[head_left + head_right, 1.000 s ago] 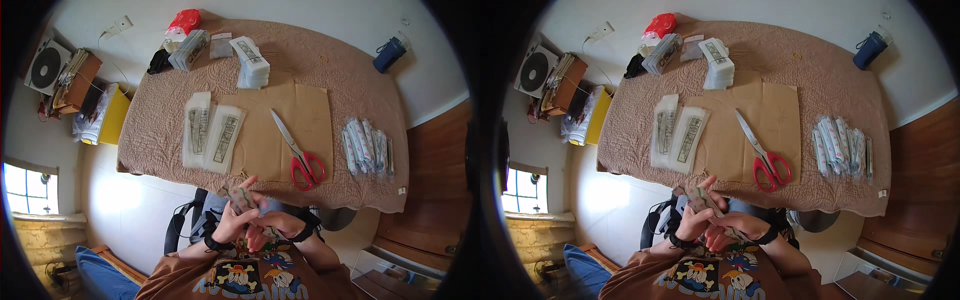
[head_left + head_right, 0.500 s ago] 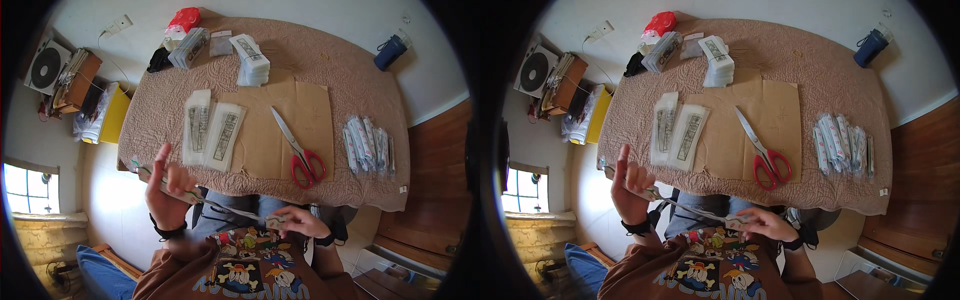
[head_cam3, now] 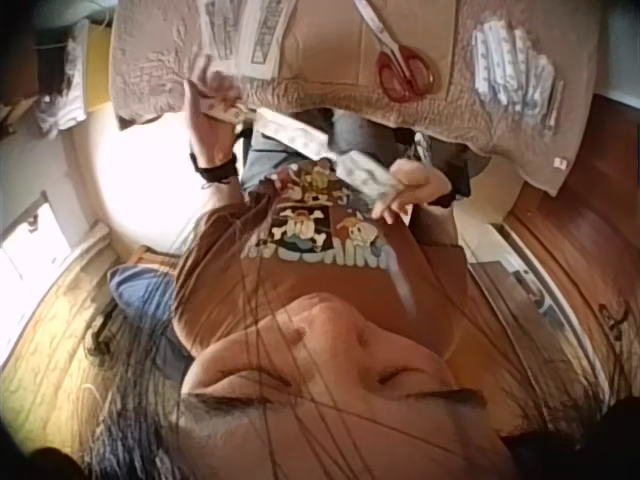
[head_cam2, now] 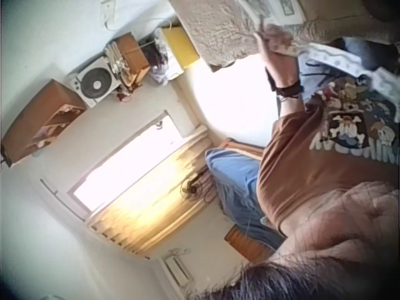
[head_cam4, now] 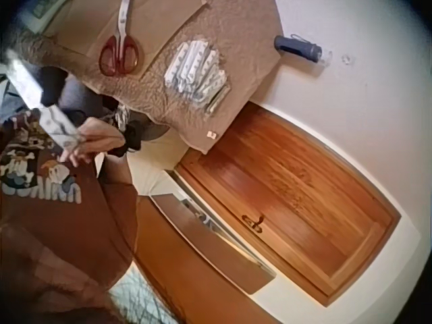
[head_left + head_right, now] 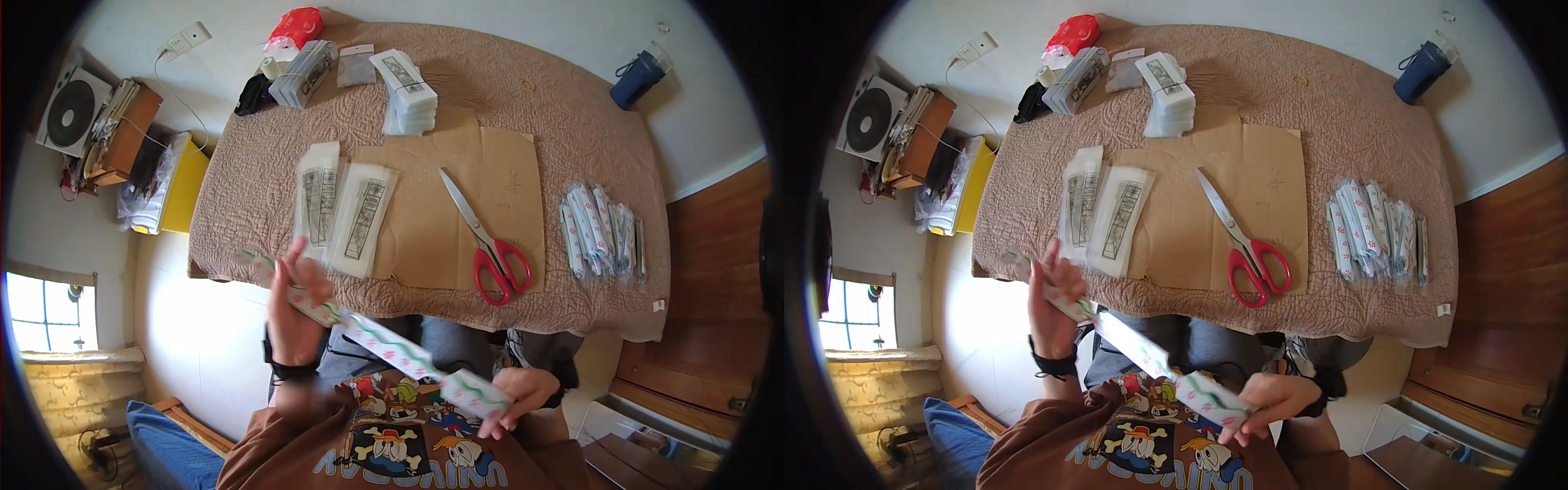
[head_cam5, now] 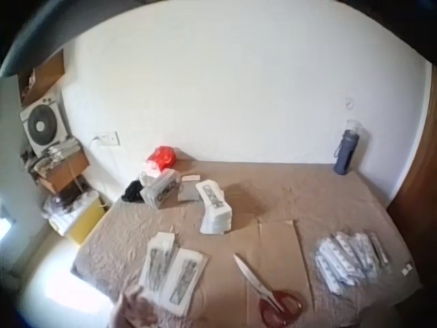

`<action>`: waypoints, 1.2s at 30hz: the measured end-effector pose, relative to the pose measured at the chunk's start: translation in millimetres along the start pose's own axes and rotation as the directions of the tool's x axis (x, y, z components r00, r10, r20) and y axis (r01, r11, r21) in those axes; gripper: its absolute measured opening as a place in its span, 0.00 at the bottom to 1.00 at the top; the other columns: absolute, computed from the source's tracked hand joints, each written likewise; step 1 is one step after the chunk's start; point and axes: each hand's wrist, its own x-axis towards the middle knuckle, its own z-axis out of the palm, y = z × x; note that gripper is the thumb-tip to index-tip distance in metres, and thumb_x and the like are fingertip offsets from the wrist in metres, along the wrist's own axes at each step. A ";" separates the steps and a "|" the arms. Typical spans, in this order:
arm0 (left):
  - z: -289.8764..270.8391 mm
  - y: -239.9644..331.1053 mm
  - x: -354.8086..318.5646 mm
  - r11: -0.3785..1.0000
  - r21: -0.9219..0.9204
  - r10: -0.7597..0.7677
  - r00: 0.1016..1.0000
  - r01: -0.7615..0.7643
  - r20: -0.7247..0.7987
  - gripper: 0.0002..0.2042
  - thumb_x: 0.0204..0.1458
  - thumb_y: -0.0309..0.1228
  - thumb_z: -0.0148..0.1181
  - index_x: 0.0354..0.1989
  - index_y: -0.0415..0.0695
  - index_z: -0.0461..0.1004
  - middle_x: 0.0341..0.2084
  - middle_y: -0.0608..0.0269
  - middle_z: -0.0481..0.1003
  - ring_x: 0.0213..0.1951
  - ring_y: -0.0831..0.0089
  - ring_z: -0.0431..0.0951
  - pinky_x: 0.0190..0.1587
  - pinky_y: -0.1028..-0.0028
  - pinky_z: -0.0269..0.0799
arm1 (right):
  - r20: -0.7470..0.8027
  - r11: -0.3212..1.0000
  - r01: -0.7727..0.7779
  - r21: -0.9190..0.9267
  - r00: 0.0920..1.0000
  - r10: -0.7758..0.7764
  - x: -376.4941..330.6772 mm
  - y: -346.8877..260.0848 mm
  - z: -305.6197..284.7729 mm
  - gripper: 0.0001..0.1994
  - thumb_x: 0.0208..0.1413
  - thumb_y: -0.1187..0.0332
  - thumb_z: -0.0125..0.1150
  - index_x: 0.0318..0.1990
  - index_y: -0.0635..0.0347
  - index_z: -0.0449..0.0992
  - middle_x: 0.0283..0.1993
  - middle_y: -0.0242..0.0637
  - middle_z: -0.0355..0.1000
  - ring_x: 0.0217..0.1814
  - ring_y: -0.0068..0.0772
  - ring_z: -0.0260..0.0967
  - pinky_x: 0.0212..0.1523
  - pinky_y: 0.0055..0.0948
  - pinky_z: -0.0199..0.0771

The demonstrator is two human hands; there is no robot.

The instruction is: The person is cutting individually wrapped items from a strip and organizing them on a table.

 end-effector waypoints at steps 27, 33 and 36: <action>20.4 45.2 -5.6 0.998 -0.056 0.049 0.987 -0.040 0.153 0.19 0.61 0.34 0.34 0.56 0.37 0.58 0.10 0.73 0.53 0.15 0.83 0.51 0.21 0.80 0.49 | -0.481 0.893 -0.034 0.450 0.833 0.274 -4.0 37.9 -3.4 0.16 0.57 0.69 0.51 0.52 0.62 0.63 0.36 0.34 0.69 0.31 0.20 0.68 0.35 0.19 0.68; 11.3 47.5 -1.8 0.994 -0.093 0.076 0.986 -0.062 0.151 0.19 0.61 0.34 0.34 0.56 0.37 0.58 0.11 0.73 0.51 0.15 0.83 0.49 0.20 0.80 0.48 | -0.559 0.971 -0.120 -0.205 0.829 -0.016 -3.2 36.1 -1.7 0.13 0.57 0.69 0.51 0.49 0.62 0.66 0.31 0.32 0.70 0.23 0.18 0.64 0.27 0.17 0.65; 9.1 49.0 -4.8 0.993 -0.099 0.083 0.983 -0.068 0.163 0.19 0.61 0.34 0.33 0.56 0.37 0.58 0.11 0.73 0.51 0.15 0.83 0.49 0.20 0.80 0.48 | -0.576 0.983 -0.142 -0.118 0.816 0.049 -4.8 18.6 -2.3 0.13 0.57 0.69 0.51 0.49 0.63 0.66 0.31 0.33 0.70 0.24 0.17 0.64 0.27 0.17 0.65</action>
